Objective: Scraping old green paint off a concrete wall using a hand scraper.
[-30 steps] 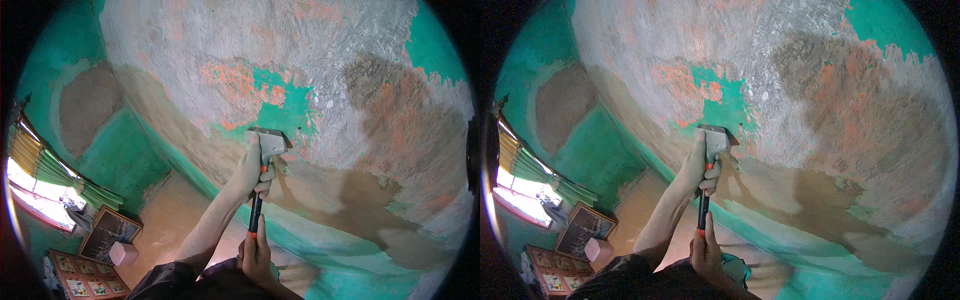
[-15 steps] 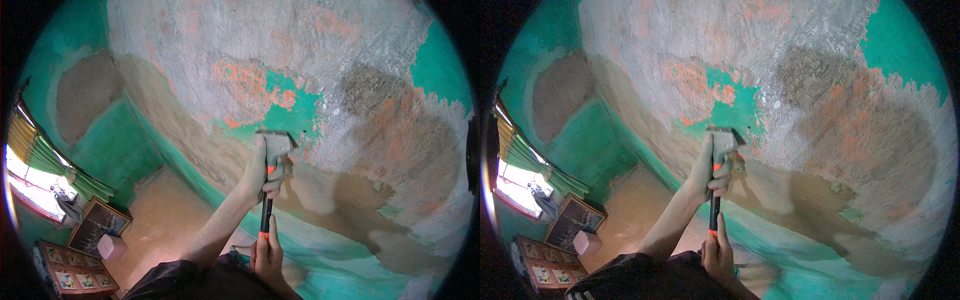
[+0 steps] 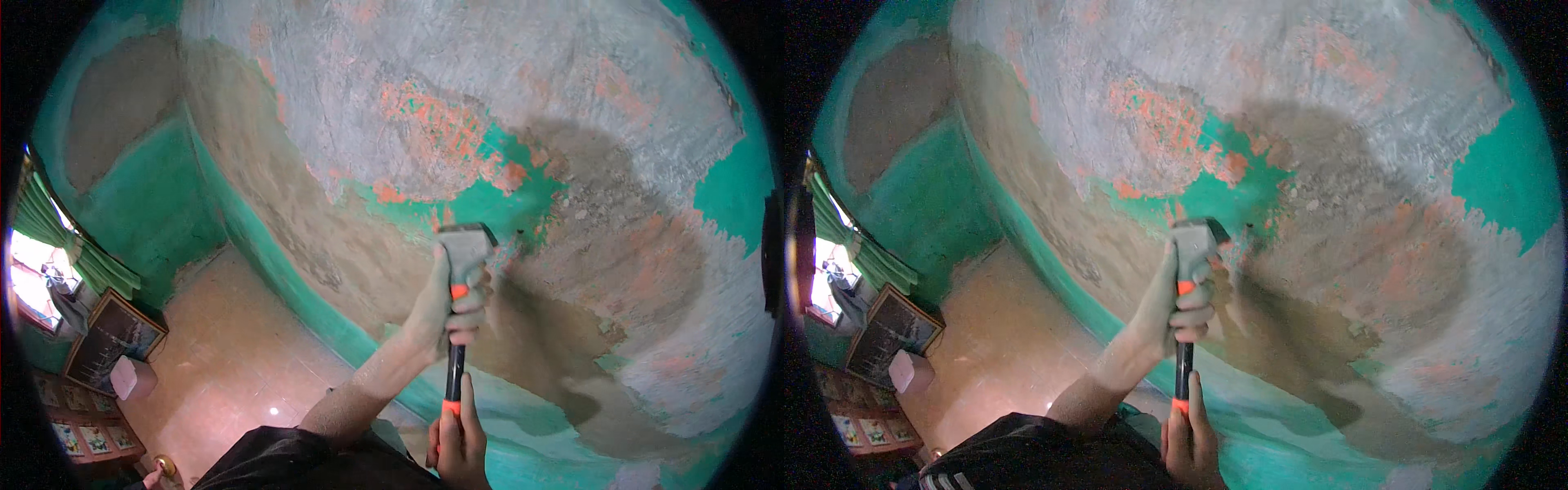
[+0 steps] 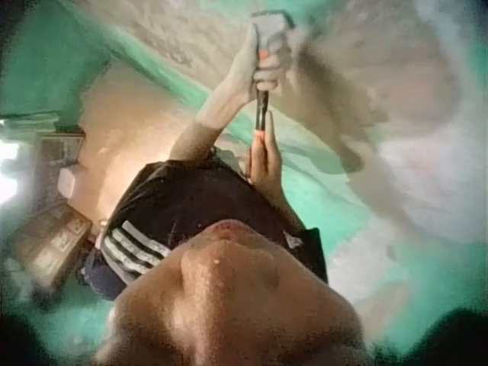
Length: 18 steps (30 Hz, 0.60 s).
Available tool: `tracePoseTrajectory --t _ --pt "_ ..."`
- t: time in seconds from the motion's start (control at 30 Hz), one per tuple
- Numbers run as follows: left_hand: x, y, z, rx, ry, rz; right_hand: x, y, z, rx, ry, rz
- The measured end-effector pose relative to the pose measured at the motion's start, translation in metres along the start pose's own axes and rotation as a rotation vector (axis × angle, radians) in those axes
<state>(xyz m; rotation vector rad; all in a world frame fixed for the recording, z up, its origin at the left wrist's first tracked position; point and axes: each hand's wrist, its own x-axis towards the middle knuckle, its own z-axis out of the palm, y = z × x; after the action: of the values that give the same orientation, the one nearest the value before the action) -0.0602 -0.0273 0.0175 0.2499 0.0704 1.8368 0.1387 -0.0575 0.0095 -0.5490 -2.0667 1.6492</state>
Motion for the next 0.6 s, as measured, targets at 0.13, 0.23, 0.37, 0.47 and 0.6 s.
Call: tracePoseTrajectory --t 0.13,0.23,0.37,0.47,0.6 --pt "0.004 0.01 0.012 0.029 0.181 -0.079 0.013 0.0 0.003 -0.097 0.017 -0.064" --pt "0.004 0.016 0.007 0.078 0.077 -0.012 0.009 -0.006 0.008 -0.032 -0.001 -0.042" --pt "0.005 0.009 0.021 0.003 0.116 -0.03 0.013 -0.015 0.0 -0.034 -0.019 0.025" --pt "0.006 0.021 0.02 0.02 0.106 -0.026 0.007 0.003 -0.004 -0.212 -0.082 -0.101" --pt "0.003 0.004 0.014 -0.004 0.183 -0.11 0.008 -0.013 0.003 -0.083 -0.008 0.012"
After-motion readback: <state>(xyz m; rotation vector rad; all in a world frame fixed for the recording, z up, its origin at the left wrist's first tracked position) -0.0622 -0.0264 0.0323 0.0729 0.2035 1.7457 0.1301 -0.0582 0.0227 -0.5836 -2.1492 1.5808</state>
